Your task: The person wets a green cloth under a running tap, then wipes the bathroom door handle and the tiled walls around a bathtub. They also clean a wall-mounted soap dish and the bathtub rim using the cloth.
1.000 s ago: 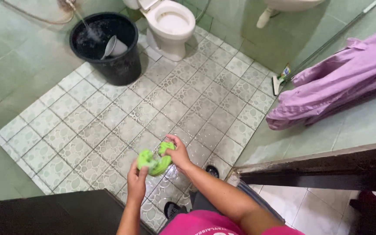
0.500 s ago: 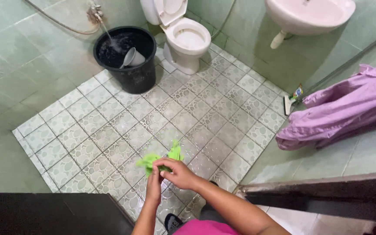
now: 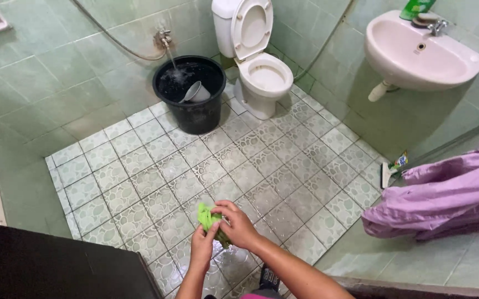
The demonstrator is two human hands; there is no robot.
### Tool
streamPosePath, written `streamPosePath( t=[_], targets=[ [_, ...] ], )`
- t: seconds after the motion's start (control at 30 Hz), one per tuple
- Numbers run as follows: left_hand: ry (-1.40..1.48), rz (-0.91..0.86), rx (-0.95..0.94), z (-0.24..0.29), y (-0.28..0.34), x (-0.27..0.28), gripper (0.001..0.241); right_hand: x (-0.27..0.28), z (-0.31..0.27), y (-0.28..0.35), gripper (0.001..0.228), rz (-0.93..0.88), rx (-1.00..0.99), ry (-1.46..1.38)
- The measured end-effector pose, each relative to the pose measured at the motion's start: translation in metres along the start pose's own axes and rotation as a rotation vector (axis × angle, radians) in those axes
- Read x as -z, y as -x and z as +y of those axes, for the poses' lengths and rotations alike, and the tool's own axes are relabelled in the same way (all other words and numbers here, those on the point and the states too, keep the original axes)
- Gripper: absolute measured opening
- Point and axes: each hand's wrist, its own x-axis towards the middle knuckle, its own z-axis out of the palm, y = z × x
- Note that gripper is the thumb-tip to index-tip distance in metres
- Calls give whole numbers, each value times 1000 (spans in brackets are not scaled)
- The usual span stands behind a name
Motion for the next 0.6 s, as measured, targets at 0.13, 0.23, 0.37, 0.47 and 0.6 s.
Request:
streamPosePath(
  t=[0.13, 0.23, 0.37, 0.47, 0.6],
  targets=[
    [1, 54, 7, 0, 0, -6, 25, 4, 19, 3, 43, -41, -79, 100],
    [25, 84, 75, 20, 10, -15, 29, 14, 14, 5, 59, -218, -239, 123],
    [-49, 63, 97, 26, 9, -20, 22, 20, 13, -1, 61, -212, -268, -67],
    [53, 102, 70, 9, -9, -9, 23, 20, 37, -9, 56, -54, -320, -337],
    [455, 75, 5, 26, -16, -4, 27, 38, 102, -19, 25, 365, -358, -704]
  ],
)
